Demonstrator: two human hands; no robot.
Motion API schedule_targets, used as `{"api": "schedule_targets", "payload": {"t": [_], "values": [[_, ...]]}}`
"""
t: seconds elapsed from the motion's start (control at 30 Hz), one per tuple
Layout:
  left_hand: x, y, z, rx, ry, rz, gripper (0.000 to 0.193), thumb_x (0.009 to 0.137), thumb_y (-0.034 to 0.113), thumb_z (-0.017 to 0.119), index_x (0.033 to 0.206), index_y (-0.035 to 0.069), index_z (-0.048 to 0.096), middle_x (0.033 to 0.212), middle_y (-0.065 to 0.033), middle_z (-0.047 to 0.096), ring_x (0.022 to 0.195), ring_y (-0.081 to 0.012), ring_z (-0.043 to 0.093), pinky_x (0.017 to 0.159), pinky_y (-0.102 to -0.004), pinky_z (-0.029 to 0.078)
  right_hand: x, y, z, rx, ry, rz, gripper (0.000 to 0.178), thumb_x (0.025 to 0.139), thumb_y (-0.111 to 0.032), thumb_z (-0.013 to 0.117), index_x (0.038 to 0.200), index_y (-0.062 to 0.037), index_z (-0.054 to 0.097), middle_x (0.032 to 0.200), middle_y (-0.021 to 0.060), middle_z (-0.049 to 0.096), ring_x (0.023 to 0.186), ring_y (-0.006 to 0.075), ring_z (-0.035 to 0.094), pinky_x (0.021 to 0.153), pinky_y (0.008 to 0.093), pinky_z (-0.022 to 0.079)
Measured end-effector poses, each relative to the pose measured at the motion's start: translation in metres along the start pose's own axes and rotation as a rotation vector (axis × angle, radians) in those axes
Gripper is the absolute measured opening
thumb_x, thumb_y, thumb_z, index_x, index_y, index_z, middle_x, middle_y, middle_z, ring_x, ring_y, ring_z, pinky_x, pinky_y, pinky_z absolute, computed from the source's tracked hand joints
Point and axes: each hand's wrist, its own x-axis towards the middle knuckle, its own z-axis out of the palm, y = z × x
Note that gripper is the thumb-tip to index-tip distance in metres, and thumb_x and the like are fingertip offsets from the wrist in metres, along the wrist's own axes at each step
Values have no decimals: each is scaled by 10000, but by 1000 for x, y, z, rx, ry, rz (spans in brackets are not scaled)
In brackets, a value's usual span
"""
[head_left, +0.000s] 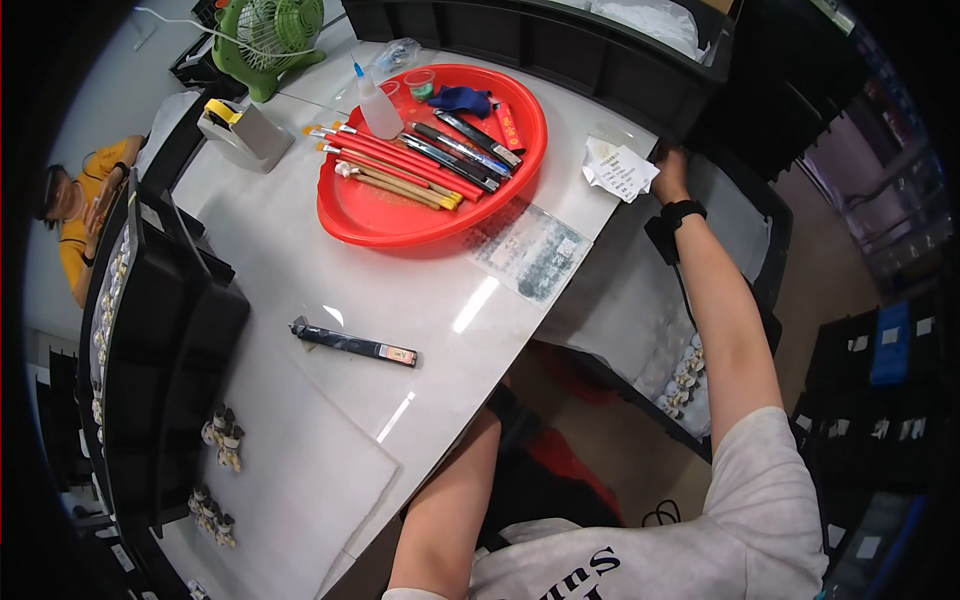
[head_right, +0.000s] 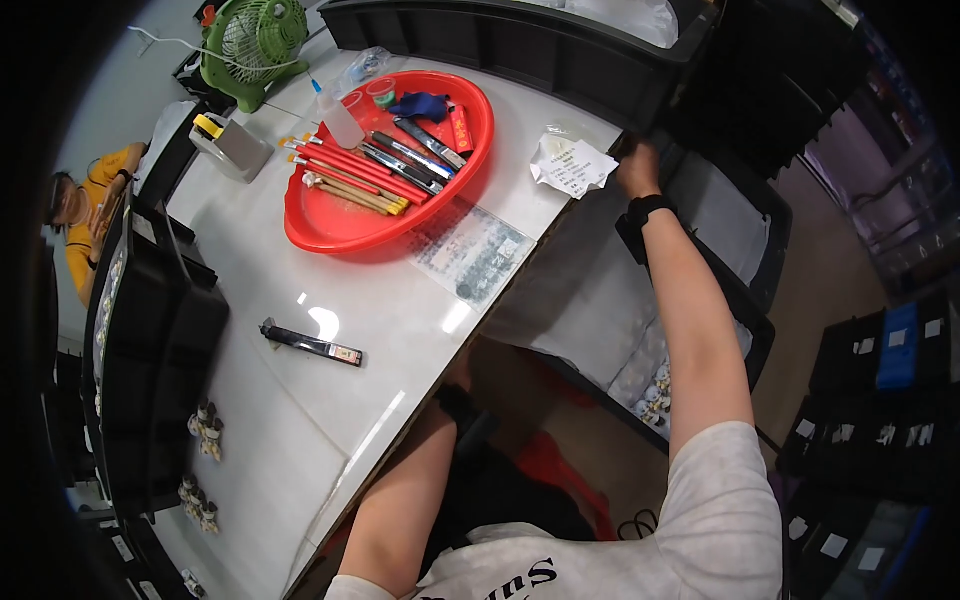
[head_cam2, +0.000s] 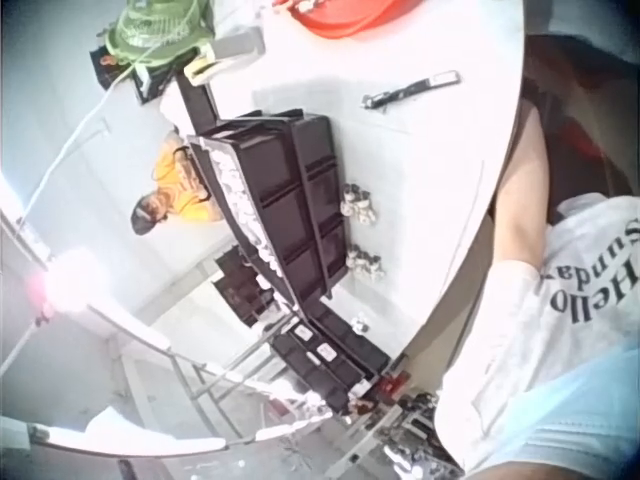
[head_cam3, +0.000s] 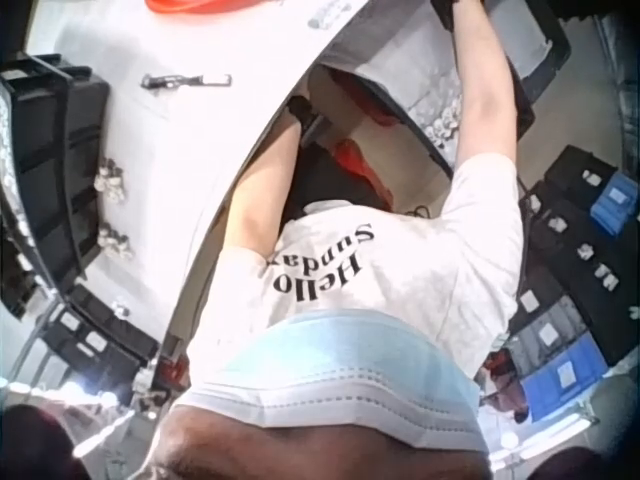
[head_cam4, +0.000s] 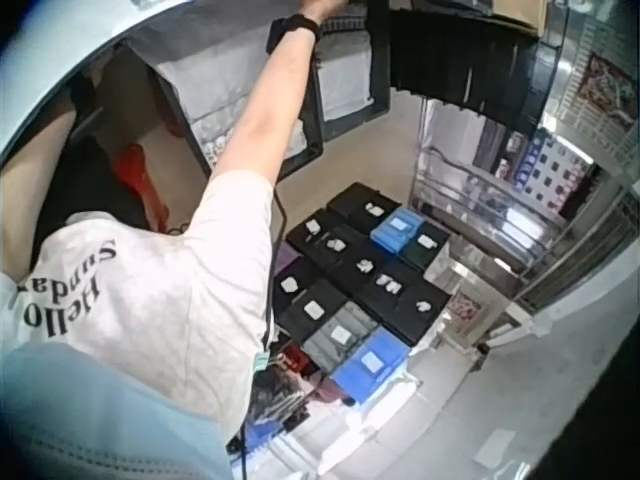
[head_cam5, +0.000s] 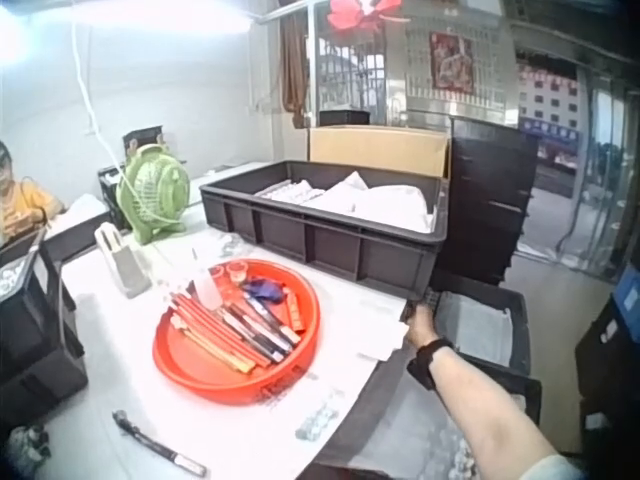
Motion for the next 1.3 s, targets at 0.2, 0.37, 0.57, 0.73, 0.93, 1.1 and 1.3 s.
{"api": "schedule_targets", "payload": {"t": [0.2, 0.37, 0.57, 0.73, 0.93, 1.1, 1.3], "values": [[-15, 26, -27, -5, 70, 32, 169, 826, 140, 561, 957, 33, 556, 856, -27, 568, 742, -110, 514, 636, -272, 431, -89, -46, -35, -24, 41, -168, 270, 652, -3, 559, 921, 3, 560, 1012, 177, 557, 949, 353, 517, 817, 355, 422], [-16, 76, -23, 18, 121, 116, 166, 834, 127, 550, 968, 29, 557, 874, -31, 577, 744, -109, 519, 640, -267, 435, -122, -19, -13, -198, -102, -213, 330, 658, -86, 593, 981, -27, 559, 1165, 148, 480, 1094, 322, 428, 892, 410, 365], [-86, 151, -81, -419, -251, -165, 203, 852, 79, 511, 1047, 32, 543, 970, -72, 590, 814, -131, 551, 694, -238, 458, -108, -66, 2, -435, -442, -66, 504, 752, -419, 533, 1129, -85, 509, 1355, 111, 280, 1257, 279, 230, 923, 570, 234], [-151, 192, -132, -419, -408, -146, 198, 839, 28, 527, 1036, 18, 550, 951, -51, 602, 767, -85, 547, 691, -210, 460, -110, -89, 6, -603, -369, -75, 453, 758, -383, 544, 1122, -115, 516, 1278, 109, 385, 1211, 279, 307, 920, 541, 261], [-219, 188, -194, -416, -180, -131, 173, 820, -8, 525, 989, -17, 559, 946, -87, 600, 775, -108, 567, 680, -216, 471, -153, -108, -30, 218, 8, -45, 397, 672, -45, 595, 1064, -60, 534, 1058, 130, 556, 1029, 303, 486, 851, 404, 382], [-253, 230, -239, -371, -4, 159, 147, 834, -25, 507, 973, -21, 555, 963, -63, 574, 827, -113, 546, 704, -216, 450, -188, -183, -73, 730, 134, 68, 283, 761, -35, 574, 1041, -55, 543, 932, 34, 601, 799, 83, 526, 655, 210, 410], [-267, 266, -317, -300, 276, 426, 199, 726, -112, 553, 886, -6, 603, 912, -118, 606, 715, -172, 587, 630, -237, 472, -241, -328, -103, 1249, -211, 54, 267, 789, -9, 526, 1054, -4, 494, 876, 43, 539, 731, 74, 487, 639, 189, 396]]}}
